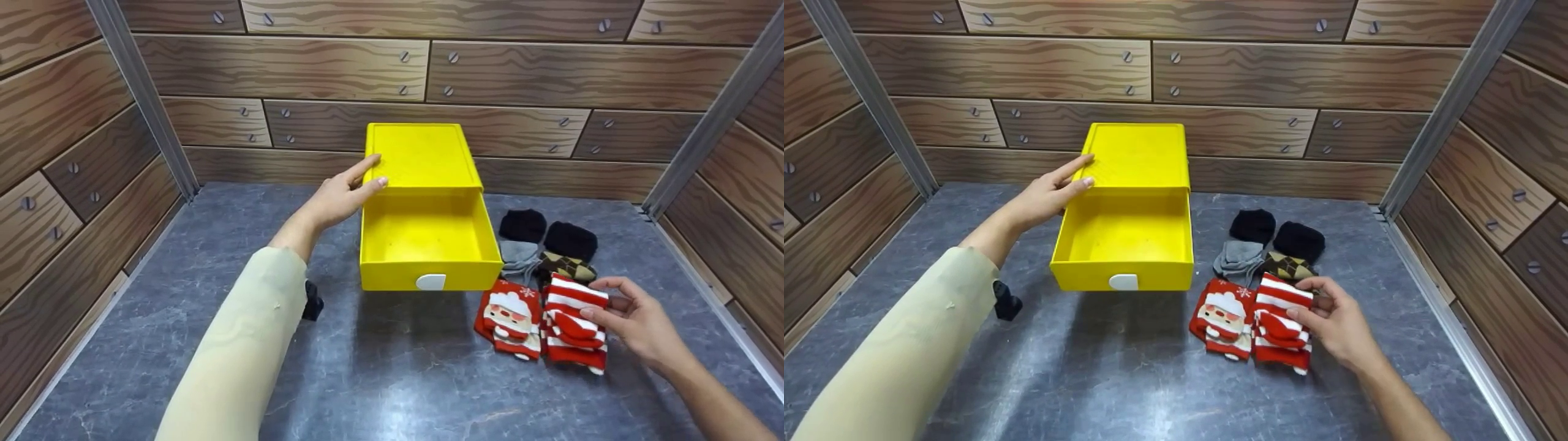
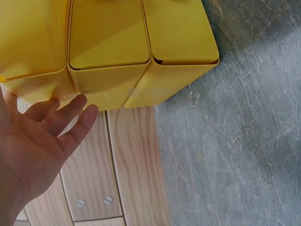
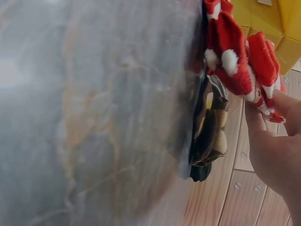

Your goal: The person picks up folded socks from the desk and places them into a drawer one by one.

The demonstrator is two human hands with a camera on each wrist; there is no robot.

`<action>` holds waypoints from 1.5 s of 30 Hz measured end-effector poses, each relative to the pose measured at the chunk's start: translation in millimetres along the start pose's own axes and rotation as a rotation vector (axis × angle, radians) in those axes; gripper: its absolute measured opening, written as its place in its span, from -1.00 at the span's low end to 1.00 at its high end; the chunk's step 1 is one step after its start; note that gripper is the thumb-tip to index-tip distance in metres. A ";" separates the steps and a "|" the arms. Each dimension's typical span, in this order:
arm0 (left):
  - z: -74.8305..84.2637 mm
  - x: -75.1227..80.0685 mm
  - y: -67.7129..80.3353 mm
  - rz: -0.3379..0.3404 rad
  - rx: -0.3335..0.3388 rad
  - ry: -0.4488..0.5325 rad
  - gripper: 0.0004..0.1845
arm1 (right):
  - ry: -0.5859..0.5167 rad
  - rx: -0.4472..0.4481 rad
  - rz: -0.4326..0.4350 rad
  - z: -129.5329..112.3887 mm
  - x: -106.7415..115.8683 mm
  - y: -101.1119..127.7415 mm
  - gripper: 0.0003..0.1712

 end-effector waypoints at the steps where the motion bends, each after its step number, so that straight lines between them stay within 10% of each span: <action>1: 0.4 0.0 0.2 0.000 -0.001 0.000 -0.15 | -0.009 0.011 0.000 -2.5 0.6 -0.1 -0.48; 18: 1.3 -1.4 -0.5 0.001 -0.012 0.004 -0.16 | 0.051 0.177 0.096 -65.0 7.6 -2.4 -0.95; 45: 0.1 -0.3 -2.1 0.001 -0.023 -0.011 -0.16 | -0.397 0.250 -0.025 -180.6 6.6 -39.2 -0.57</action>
Point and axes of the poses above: each hand's wrist, its own y-axis away from the middle knuckle, its own x-axis out of the back of the hand, z = x × y, the point moved 8 cm from there along -y, towards the middle knuckle, and after that the axes turned 2 degrees about -x, right-handed, at the moved point
